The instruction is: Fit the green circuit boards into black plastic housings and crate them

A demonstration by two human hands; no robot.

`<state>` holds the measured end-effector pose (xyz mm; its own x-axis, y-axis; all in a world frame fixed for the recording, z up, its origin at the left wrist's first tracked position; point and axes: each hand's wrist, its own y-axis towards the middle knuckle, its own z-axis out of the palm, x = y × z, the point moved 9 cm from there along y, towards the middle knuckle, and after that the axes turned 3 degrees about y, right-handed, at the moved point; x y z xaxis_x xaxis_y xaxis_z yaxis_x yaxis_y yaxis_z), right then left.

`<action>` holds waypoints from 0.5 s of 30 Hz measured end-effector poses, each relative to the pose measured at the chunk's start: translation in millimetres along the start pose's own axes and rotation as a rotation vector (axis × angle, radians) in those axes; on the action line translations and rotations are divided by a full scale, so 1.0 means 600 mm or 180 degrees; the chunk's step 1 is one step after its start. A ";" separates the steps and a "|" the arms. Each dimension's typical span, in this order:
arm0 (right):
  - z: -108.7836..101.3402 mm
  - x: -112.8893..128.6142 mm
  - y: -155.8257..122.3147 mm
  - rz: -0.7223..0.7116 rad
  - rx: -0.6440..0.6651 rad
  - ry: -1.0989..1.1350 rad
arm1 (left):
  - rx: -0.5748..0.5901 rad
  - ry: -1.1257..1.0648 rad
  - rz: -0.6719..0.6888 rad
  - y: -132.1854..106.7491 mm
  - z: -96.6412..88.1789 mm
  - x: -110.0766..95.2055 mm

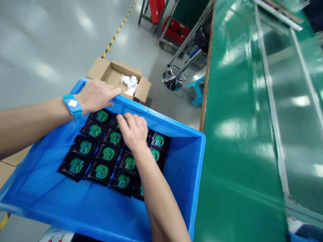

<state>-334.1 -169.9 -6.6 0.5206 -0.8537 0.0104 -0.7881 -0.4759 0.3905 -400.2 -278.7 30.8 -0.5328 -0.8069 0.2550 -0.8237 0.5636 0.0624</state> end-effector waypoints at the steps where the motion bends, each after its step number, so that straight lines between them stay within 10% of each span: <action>1: 0.020 0.021 0.004 -0.0061 0.0221 0.0146 | 0.0002 0.0023 -0.0004 0.000 0.000 -0.001; 7: 0.099 0.041 0.064 0.0760 0.1041 0.0415 | -0.0098 -0.0070 -0.0128 0.001 0.000 0.000; 15: 0.145 0.067 0.088 0.0350 0.1516 -0.0038 | -0.0234 -0.0372 -0.0208 0.007 -0.002 -0.004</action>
<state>-383.3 -247.7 -65.6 0.4243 -0.9054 0.0163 -0.9023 -0.4242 -0.0769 -402.1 -274.1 31.5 -0.5010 -0.8550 0.1343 -0.8432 0.5172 0.1469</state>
